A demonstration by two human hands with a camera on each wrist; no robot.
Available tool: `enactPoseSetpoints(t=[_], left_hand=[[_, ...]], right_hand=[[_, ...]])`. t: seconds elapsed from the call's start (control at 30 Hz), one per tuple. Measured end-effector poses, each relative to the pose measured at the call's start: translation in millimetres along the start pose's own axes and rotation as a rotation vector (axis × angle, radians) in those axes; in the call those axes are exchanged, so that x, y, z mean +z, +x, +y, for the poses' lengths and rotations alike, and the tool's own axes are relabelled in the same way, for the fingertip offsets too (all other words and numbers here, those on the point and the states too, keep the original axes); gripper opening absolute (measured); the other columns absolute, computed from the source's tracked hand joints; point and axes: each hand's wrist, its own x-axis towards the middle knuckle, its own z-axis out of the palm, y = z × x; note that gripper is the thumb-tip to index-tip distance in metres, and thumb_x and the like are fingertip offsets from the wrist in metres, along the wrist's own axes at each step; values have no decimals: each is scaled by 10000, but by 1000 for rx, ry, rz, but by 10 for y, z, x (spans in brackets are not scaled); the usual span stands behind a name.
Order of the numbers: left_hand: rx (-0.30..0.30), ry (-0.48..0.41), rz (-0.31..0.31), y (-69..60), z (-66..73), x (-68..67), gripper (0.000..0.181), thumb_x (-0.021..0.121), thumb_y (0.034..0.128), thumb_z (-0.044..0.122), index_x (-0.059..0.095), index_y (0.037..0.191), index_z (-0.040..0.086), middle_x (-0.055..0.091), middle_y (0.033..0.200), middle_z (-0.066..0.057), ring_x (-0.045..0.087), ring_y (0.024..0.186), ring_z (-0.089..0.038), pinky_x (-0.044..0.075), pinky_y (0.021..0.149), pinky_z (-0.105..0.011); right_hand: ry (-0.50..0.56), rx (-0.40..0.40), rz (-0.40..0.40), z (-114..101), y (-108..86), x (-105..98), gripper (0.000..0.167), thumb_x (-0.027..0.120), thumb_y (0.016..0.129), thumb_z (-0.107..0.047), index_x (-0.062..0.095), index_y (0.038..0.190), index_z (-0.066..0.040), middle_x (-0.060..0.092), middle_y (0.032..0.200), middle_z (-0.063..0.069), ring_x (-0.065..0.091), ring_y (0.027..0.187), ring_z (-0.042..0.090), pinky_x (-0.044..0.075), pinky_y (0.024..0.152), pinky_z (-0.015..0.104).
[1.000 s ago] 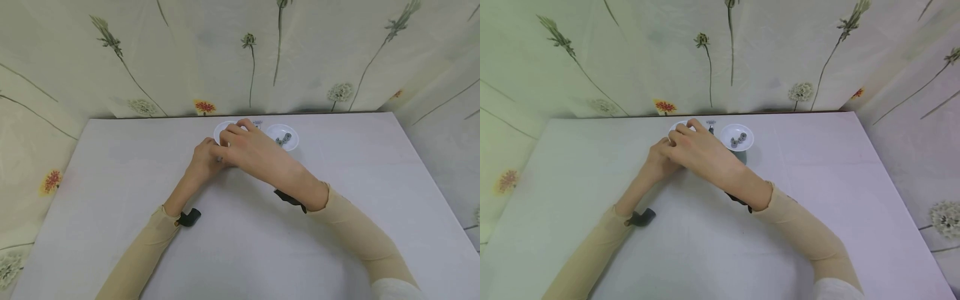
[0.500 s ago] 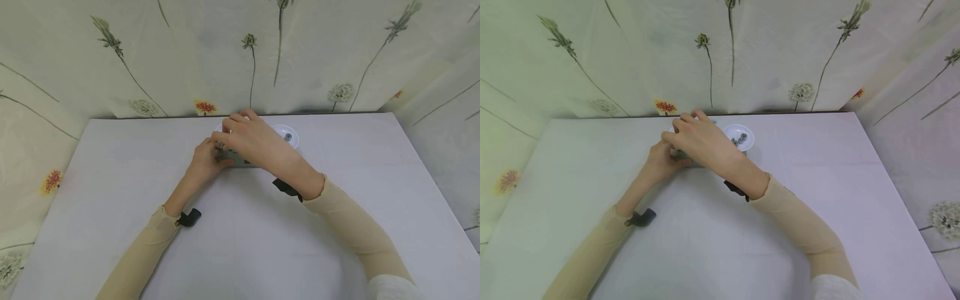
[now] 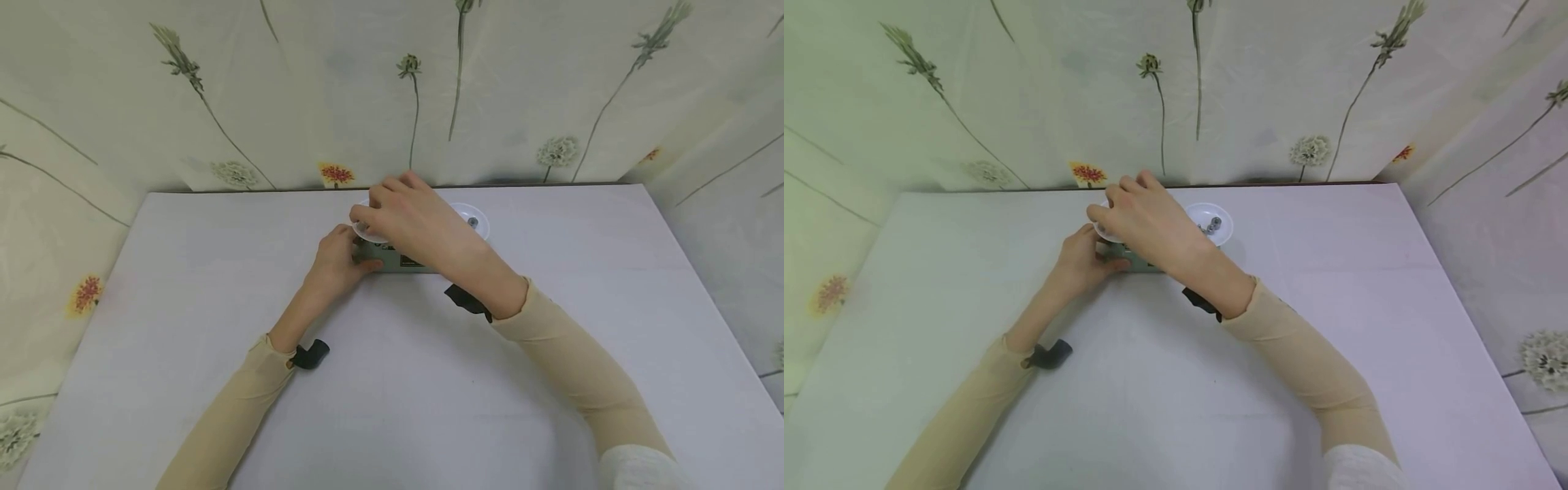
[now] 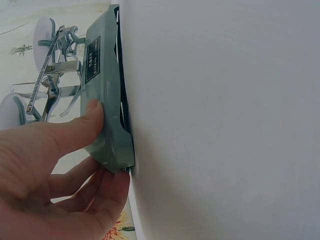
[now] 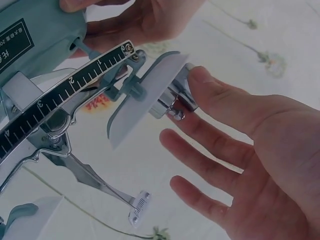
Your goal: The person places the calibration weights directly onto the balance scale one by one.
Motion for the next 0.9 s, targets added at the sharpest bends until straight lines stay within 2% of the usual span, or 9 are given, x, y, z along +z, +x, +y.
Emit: enactPoseSetpoints(t=[0.23, 0.63, 0.9], left_hand=[[-15, 2, -7, 9, 11, -2, 514, 863, 935, 265, 641, 1260, -65, 639, 1330, -210, 626, 1174, -368, 537, 1041, -473], [-9, 9, -4, 10, 0, 5, 507, 859, 940, 277, 633, 1238, -65, 635, 1334, -212, 625, 1187, -376, 546, 1039, -472], [37, 7, 26, 9, -28, 12, 519, 876, 921, 272, 655, 1248, -63, 658, 1317, -224, 629, 1192, -370, 501, 1109, -502]], right_hand=[[-42, 5, -13, 14, 11, 1, 257, 769, 988, -78, 739, 1216, -195, 745, 1103, 69, 697, 1082, 285, 524, 1069, 465], [-16, 42, -57, 8, 15, 18, 258, 799, 977, -145, 760, 1227, -197, 745, 1113, 79, 687, 1095, 284, 524, 976, 461], [-11, 51, -86, 9, 22, 42, 263, 810, 961, -118, 763, 1208, -194, 751, 1121, 86, 695, 1108, 298, 522, 1027, 478]])
